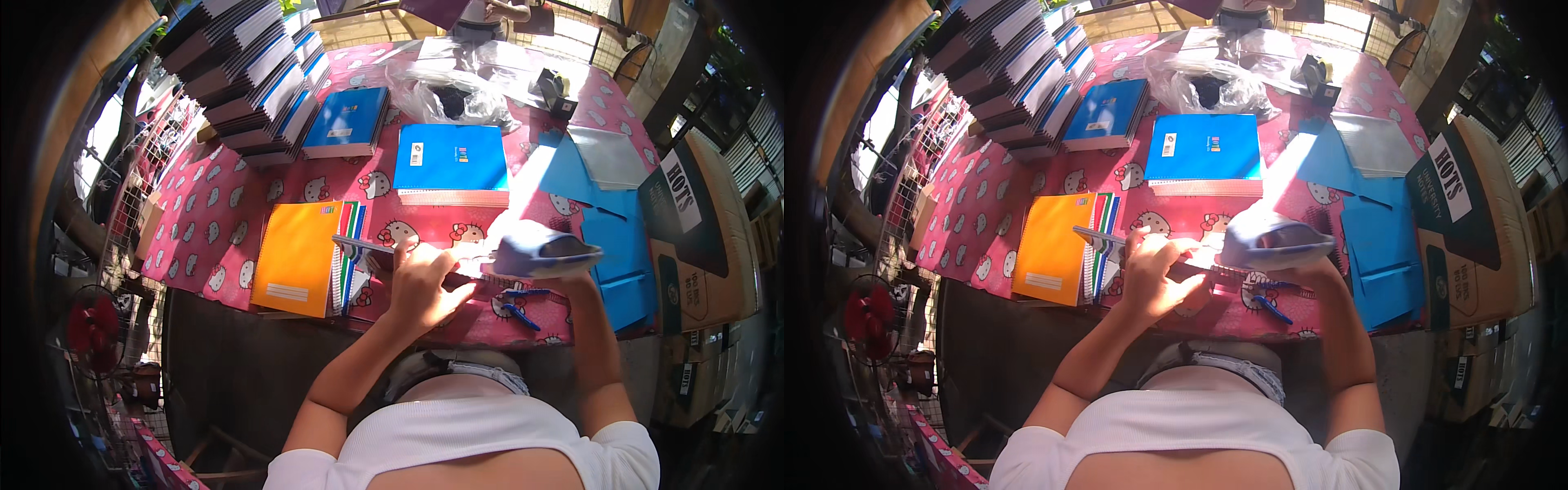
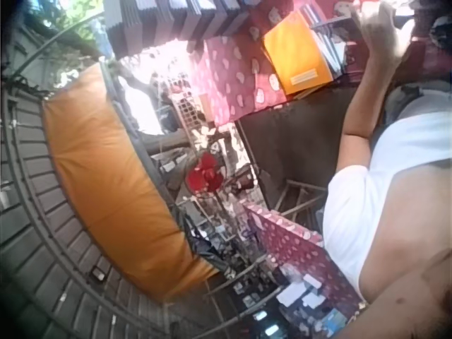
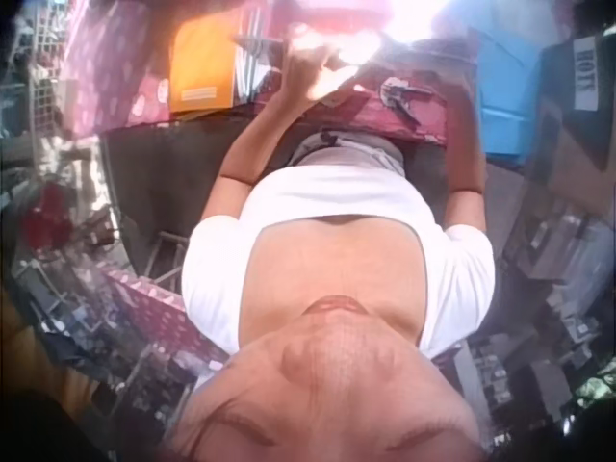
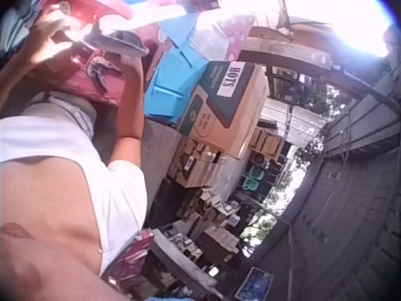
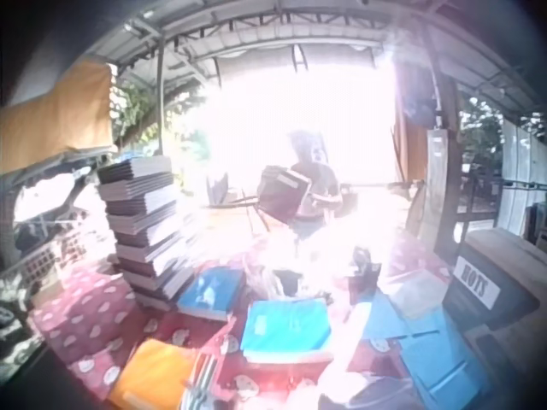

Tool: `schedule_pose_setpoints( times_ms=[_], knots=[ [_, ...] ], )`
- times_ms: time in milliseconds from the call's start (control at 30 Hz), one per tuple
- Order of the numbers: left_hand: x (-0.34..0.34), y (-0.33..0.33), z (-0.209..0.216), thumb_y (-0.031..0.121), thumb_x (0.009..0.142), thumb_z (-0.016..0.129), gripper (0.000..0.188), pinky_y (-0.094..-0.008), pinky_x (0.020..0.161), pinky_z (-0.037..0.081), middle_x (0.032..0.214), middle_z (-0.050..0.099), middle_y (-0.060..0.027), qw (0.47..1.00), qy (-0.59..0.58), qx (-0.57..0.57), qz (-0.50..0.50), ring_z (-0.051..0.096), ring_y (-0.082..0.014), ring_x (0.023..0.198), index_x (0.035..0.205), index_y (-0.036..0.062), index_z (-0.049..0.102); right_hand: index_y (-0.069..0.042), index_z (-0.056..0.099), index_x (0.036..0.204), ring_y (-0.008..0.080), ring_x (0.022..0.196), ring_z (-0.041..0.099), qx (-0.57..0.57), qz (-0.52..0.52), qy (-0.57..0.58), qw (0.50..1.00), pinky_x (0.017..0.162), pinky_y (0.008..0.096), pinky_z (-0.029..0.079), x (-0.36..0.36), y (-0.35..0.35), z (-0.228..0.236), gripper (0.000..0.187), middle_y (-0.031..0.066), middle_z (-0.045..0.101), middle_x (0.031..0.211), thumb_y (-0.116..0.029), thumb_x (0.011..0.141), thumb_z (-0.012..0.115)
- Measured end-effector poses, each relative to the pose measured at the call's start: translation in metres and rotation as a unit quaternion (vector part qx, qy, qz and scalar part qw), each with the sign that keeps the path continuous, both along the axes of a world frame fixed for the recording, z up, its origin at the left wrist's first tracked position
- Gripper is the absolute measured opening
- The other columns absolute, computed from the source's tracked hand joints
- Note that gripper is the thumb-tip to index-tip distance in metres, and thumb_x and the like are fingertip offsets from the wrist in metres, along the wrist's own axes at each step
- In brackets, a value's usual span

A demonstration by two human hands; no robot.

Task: The person uses a ruler to measure and align a notebook on a table, then picks up and stacks several spiral notebooks of various colors including orange, purple, and blue.

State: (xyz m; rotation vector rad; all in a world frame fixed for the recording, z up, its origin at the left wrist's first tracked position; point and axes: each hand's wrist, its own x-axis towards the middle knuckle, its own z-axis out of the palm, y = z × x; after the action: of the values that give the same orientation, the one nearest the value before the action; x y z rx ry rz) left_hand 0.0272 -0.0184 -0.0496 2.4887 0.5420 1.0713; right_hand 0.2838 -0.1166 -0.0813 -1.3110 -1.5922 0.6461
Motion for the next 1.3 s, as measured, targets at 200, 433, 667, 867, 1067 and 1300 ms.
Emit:
schedule_pose_setpoints(
  times_ms=[200,433,667,867,1067,1300],
  knots=[
    [-0.012,0.011,0.007,0.016,0.061,0.082,0.043,-0.0453,0.101,0.028,0.091,0.061,-0.0041,0.999,0.004,0.042,0.034,0.059,-0.0231,0.088,0.096,0.0106,0.058,0.0,0.059,0.099,0.0197,0.075,0.067,-0.045,0.05,0.155,0.986,0.062,0.0377,0.051,-0.018,0.023,0.024,0.039,0.0102,0.065,0.079,-0.009,0.065,0.074],
    [-0.03,0.017,0.017,0.025,0.054,0.087,0.034,-0.0682,0.105,0.002,0.125,0.053,-0.006,0.984,0.093,0.01,0.15,0.04,-0.0295,0.126,0.076,0.0099,0.066,0.0,0.059,0.102,0.0168,0.085,0.063,-0.093,0.097,0.121,0.984,0.076,0.0318,0.051,-0.023,0.045,0.014,0.043,0.0052,0.064,0.089,-0.009,0.063,0.073],
    [-0.05,0.027,0.014,0.024,0.051,0.089,0.037,-0.0642,0.106,0.012,0.139,0.04,-0.0092,0.978,0.084,-0.043,0.186,0.032,-0.0345,0.132,0.081,0.0125,0.069,0.001,0.057,0.113,0.0188,0.08,0.064,-0.032,0.028,-0.055,0.998,0.071,0.0323,0.052,-0.044,0.069,0.018,0.05,0.0092,0.065,0.091,-0.007,0.066,0.072],
    [-0.058,0.042,0.009,0.018,0.051,0.089,0.039,-0.0475,0.102,0.035,0.137,0.041,-0.0221,0.985,0.009,-0.056,0.162,0.038,-0.0382,0.127,0.081,0.0059,0.067,-0.004,0.056,0.113,0.026,0.087,0.065,-0.182,0.146,0.15,0.961,0.065,0.0342,0.054,-0.045,0.08,0.013,0.052,0.0101,0.064,0.098,0.0,0.064,0.074],
    [-0.071,0.045,0.011,0.02,0.056,0.089,0.039,-0.0478,0.099,0.04,0.144,0.031,-0.0211,0.977,-0.006,-0.094,0.19,0.038,-0.04,0.128,0.086,0.0059,0.067,0.0,0.057,0.112,0.0193,0.087,0.065,-0.175,0.077,0.039,0.981,0.076,0.0353,0.051,-0.064,0.089,0.037,0.055,0.0092,0.067,0.093,-0.011,0.061,0.076],
    [-0.082,0.053,0.0,0.023,0.06,0.088,0.046,-0.042,0.093,0.046,0.13,0.048,-0.0207,0.972,-0.063,-0.14,0.177,0.05,-0.033,0.12,0.094,0.0041,0.063,0.0,0.058,0.105,0.0221,0.086,0.063,-0.105,0.053,0.021,0.993,0.072,0.0331,0.05,-0.085,0.116,0.023,0.048,0.0098,0.064,0.087,-0.004,0.061,0.076]
  ],
)
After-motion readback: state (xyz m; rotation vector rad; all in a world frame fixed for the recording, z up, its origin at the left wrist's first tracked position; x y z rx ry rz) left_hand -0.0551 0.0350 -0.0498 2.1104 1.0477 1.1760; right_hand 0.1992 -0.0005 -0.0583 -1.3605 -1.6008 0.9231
